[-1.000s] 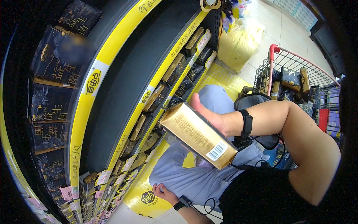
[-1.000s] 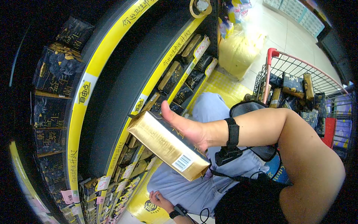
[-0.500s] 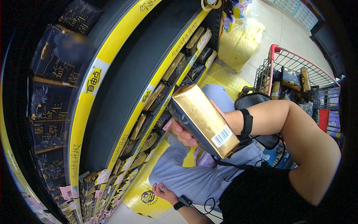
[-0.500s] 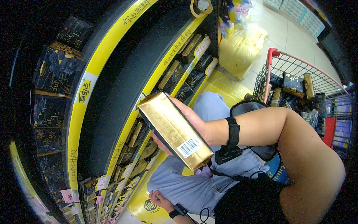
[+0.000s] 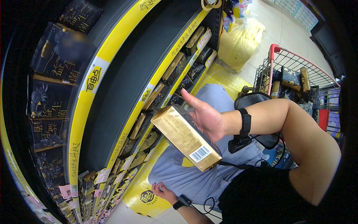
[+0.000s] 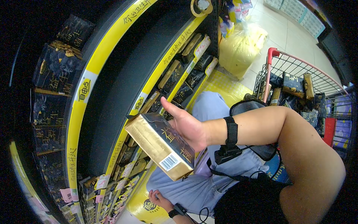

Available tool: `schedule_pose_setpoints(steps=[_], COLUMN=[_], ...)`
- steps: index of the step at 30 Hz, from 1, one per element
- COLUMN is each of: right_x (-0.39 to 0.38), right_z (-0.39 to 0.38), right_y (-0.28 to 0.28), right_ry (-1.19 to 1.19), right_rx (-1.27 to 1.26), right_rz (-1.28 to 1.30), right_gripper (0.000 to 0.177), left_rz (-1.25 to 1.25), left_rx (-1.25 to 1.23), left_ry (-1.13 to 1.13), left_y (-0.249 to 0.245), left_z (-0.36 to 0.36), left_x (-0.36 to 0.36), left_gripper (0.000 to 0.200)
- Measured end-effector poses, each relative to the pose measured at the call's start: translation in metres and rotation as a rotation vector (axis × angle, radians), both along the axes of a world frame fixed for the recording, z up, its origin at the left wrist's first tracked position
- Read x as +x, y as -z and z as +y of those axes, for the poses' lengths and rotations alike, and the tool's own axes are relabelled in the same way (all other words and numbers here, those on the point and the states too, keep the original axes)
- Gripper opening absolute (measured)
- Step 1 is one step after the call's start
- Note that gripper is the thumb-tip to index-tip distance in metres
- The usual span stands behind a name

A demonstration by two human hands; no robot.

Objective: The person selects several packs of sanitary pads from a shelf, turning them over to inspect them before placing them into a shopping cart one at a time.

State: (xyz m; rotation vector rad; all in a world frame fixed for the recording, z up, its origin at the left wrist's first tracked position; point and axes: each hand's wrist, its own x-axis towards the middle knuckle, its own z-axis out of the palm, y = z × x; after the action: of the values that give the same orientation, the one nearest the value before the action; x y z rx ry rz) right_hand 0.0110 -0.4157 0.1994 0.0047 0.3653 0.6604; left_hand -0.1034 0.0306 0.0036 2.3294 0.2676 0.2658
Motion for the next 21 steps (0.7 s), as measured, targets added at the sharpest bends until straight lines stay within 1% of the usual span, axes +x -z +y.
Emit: schedule_pose_setpoints(steps=[2,5,8,13,17,19,20,21], right_x=[0.004,0.002,0.004,0.003,0.004,0.004,0.004,0.003], right_z=[0.002,0.000,-0.001,0.001,0.000,0.001,0.002,0.002], right_y=[0.014,0.018,0.019,0.019,0.020,0.025,0.029,0.032], right_ry=[-0.008,0.022,0.018,0.038,0.037,0.046,0.059,0.070], right_rx=[0.084,-0.045,-0.003,-0.060,-0.055,0.055,0.160,0.189], right_rz=[-0.144,-0.221,-0.197,-0.223,-0.214,-0.239,-0.268,-0.300], right_gripper=[0.101,0.095,0.096,0.097,0.096,0.094,0.094,0.092], left_rz=[0.005,0.011,0.003,0.002,0.004,0.006,0.007,0.005], left_rx=[-0.008,-0.003,0.013,0.006,-0.008,-0.003,-0.001,-0.003], left_ry=[0.000,-0.001,0.011,0.008,0.005,0.008,0.009,0.006], left_y=[-0.003,-0.005,-0.002,-0.003,-0.001,-0.002,-0.003,-0.003], left_z=[-0.003,-0.005,0.000,-0.001,-0.001,-0.002,-0.003,-0.003], left_x=[0.000,0.000,0.000,0.000,0.001,0.000,0.000,0.000], left_gripper=[0.004,0.004,0.003,0.005,0.007,0.006,0.006,0.006])
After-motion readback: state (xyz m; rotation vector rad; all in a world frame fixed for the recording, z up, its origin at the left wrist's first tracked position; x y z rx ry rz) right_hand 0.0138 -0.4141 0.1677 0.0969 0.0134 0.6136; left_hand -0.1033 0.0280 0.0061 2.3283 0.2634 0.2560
